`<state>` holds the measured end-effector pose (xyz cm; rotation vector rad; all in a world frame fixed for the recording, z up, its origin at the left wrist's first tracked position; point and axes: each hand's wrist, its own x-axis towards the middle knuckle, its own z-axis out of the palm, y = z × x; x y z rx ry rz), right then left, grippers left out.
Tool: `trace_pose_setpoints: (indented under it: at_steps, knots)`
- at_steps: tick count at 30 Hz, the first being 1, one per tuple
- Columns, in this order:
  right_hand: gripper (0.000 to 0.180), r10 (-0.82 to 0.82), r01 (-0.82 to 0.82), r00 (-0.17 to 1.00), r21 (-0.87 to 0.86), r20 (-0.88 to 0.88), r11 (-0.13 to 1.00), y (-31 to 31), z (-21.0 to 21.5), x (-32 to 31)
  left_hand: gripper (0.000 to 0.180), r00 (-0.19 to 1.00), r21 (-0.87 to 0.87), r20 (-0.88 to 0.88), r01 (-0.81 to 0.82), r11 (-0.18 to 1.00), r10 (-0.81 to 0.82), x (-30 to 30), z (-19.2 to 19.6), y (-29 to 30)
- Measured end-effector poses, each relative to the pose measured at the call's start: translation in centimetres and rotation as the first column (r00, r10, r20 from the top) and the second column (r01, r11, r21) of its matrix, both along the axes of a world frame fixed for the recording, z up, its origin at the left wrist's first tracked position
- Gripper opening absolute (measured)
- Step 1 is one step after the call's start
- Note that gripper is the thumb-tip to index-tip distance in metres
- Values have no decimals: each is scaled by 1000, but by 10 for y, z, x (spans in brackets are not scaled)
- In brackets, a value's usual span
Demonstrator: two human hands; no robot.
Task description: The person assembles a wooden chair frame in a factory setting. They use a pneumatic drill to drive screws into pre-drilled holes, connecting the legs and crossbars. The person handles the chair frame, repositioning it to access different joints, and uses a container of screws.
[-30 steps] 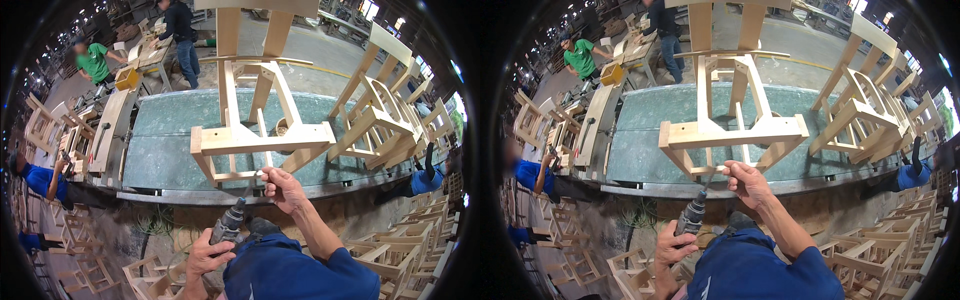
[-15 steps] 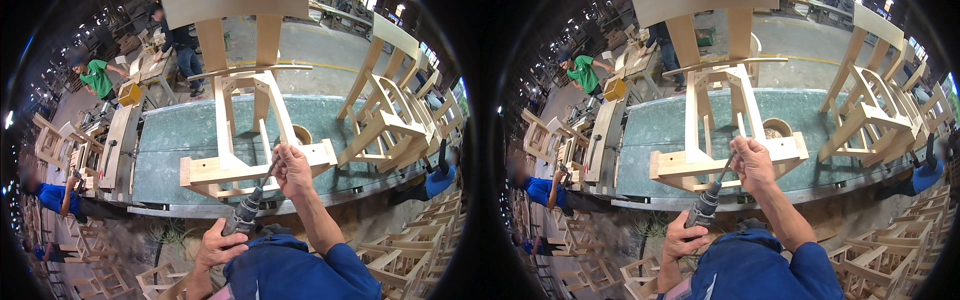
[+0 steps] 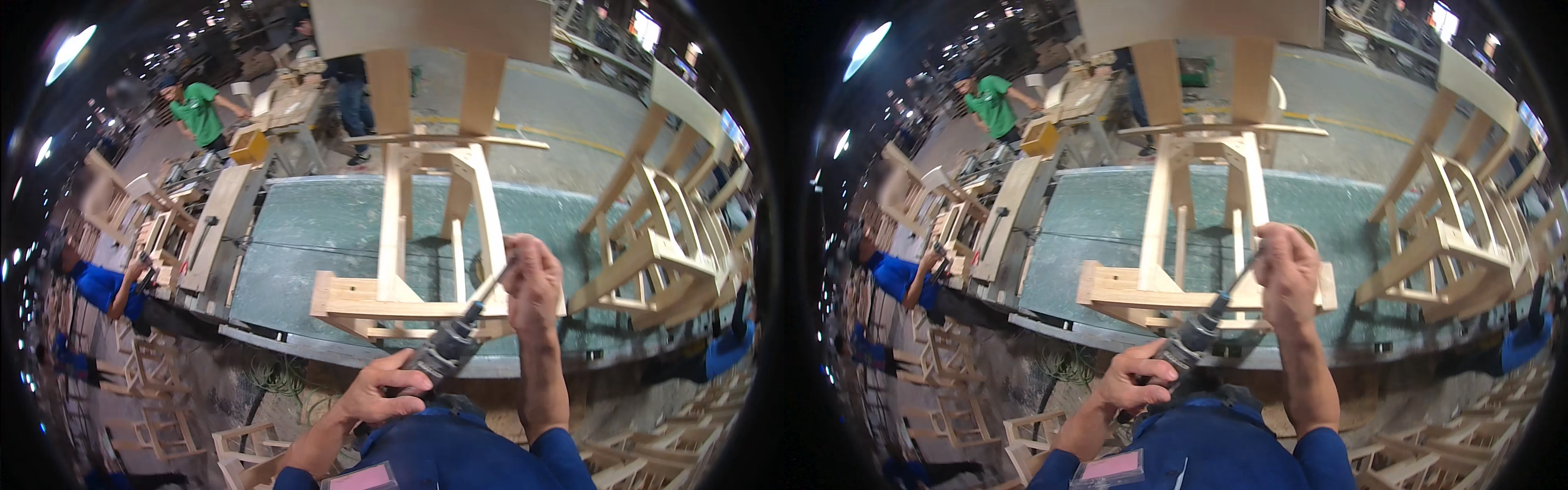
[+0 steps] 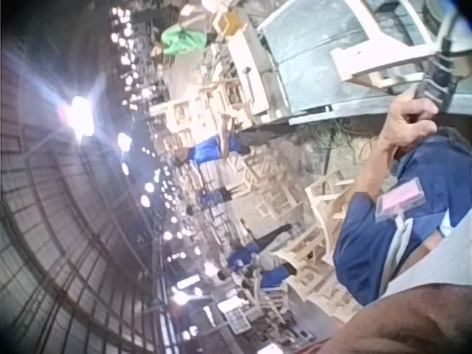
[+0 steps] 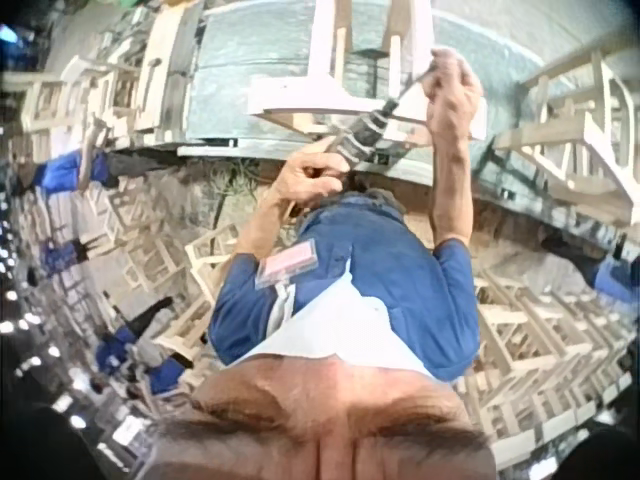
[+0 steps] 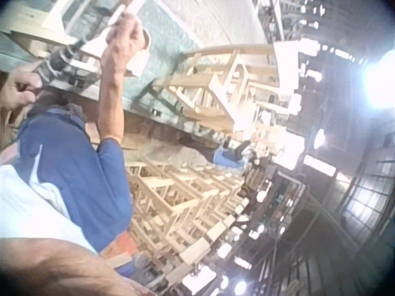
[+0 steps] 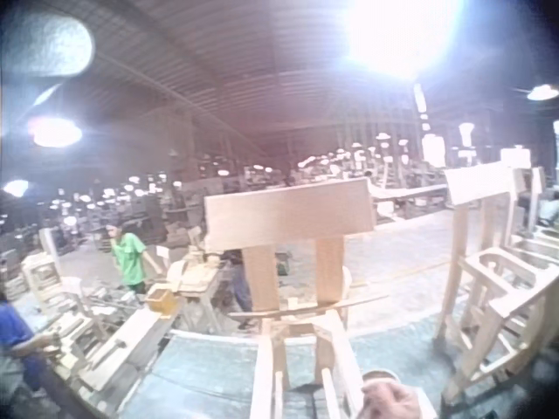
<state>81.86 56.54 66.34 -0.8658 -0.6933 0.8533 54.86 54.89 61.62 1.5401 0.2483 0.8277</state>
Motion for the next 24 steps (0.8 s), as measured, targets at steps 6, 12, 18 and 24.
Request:
trace_pose_setpoints:
  at_steps: [6, 12, 18, 24]
  knots:
    - [28, -287, 293, 956, 133, -66, 947, 42, 56, -3, 69, 915, -548, 149, 392, 739, -375, 28, 55, 9]
    - [24, 152, -61, 922, 255, -356, 965, 136, 41, 93, 115, 994, 324, -105, 24, 946, 11, 111, 108, 66]
    - [21, 245, -192, 753, 152, -610, 970, 184, 9, 93, 140, 785, 261, 451, 338, 904, -424, 143, 99, 93]
    - [20, 346, -353, 694, 122, -631, 928, 199, 14, 78, 83, 919, 781, 191, -355, 514, 345, 159, 106, 104]
